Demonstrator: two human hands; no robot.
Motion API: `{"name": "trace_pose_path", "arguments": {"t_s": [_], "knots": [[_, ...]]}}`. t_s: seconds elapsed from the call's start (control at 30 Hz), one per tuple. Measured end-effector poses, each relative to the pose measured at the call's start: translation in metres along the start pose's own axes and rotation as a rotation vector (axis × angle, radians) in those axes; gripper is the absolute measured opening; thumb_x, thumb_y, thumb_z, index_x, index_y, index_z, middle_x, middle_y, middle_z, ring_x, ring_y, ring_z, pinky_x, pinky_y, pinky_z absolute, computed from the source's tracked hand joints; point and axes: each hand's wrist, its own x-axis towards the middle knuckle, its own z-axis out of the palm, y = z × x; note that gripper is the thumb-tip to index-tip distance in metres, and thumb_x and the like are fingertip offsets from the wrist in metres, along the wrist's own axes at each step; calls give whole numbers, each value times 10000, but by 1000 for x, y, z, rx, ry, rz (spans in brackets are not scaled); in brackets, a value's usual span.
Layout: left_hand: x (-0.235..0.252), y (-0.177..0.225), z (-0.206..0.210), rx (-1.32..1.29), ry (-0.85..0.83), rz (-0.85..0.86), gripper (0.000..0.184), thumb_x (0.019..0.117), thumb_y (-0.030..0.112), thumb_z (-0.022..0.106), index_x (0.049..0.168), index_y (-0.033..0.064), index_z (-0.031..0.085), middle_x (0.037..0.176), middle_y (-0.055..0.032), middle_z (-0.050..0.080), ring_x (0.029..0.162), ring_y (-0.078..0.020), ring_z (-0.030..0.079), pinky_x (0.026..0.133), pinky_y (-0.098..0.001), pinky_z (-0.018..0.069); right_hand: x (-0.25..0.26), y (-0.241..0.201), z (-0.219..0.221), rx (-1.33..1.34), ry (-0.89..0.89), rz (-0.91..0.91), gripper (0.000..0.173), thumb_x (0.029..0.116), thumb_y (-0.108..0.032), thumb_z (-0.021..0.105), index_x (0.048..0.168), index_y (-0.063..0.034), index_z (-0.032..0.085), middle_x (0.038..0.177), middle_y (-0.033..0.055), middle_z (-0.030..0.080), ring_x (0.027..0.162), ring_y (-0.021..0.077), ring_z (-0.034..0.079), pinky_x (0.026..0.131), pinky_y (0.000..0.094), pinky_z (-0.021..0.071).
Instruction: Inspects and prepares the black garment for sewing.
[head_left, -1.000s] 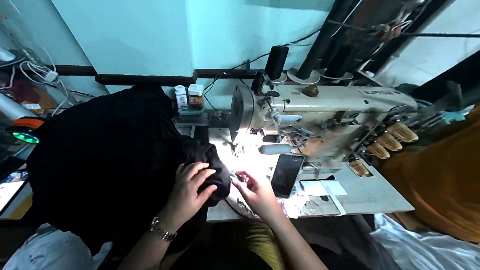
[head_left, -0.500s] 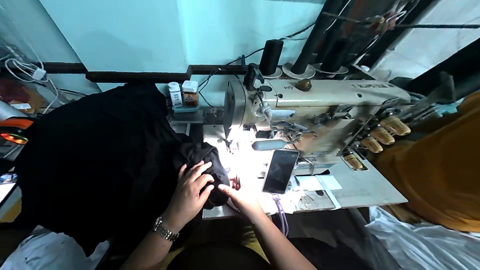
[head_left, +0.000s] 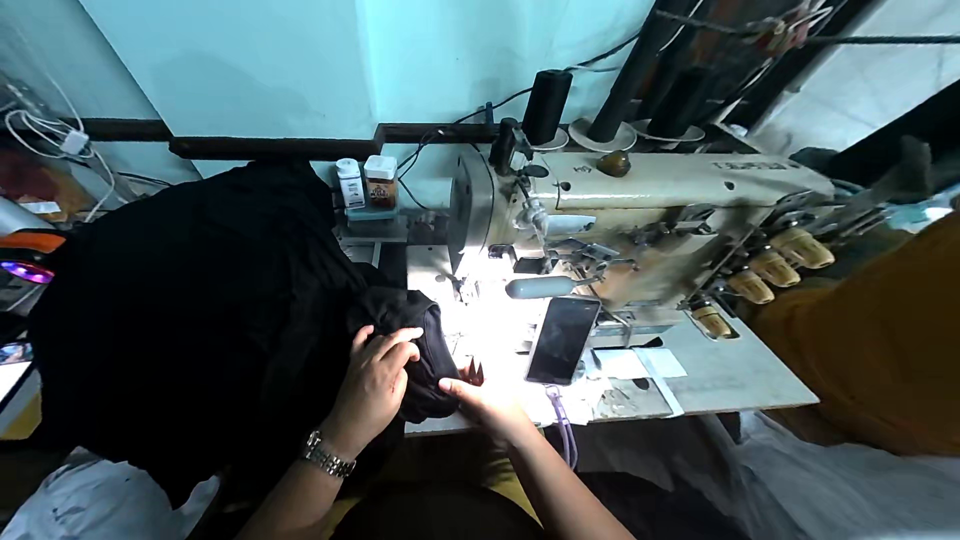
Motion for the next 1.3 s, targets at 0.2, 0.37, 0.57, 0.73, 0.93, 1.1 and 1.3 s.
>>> {"name": "trace_pose_path", "arguments": {"t_s": [0.2,0.37,0.57,0.73,0.93,1.1,1.3], "knots": [[12,-9,-13,80,162,-173,303,940,266,667,1161,63,707,1252,-139,676,1179,-319,633,1016,-538,486,-6,-6,-1,20,-70,-9,150,912,-191,755,970,-100,651,724,-44,638,544,8,514,523,179,446],[17,-14,-17,235,140,-191,171,951,232,615,950,120,744,1034,-61,734,990,-234,695,926,-483,509,-7,-13,2,-62,-83,-14,189,934,-142,730,1095,-74,658,790,-57,683,664,4,607,641,184,518],[12,6,-31,-64,218,-203,196,968,215,621,1031,46,699,1028,-64,717,939,-121,696,850,-284,597,-2,-11,5,-209,117,-38,124,950,-188,713,1003,-83,674,736,-68,639,602,-14,553,588,170,479],[4,0,-20,10,-64,-370,507,832,243,813,1228,-10,623,1188,-205,661,1064,-346,669,931,-509,560,-2,-9,7,-233,119,-20,150,954,-193,710,1025,-65,675,793,-39,679,681,9,618,665,201,529],[-3,11,-32,-17,191,-166,128,920,65,633,979,39,743,1079,-109,694,971,-127,684,868,-227,576,-4,-9,7,-222,151,-48,109,937,-149,719,1000,-79,665,784,-55,673,670,-4,609,645,182,515],[-13,28,-46,23,158,45,161,1003,210,620,1049,132,753,1151,-99,686,1108,-184,646,971,-307,536,0,-5,6,-227,156,-95,172,923,-147,731,1051,-62,654,853,-23,696,733,28,662,706,205,569],[-55,18,-18,-17,106,-122,494,902,473,750,1218,109,640,1282,-148,611,1218,-238,591,1032,-366,511,6,5,2,-299,197,-321,233,890,-109,747,1084,-21,653,915,9,697,724,27,646,651,186,561]]}}
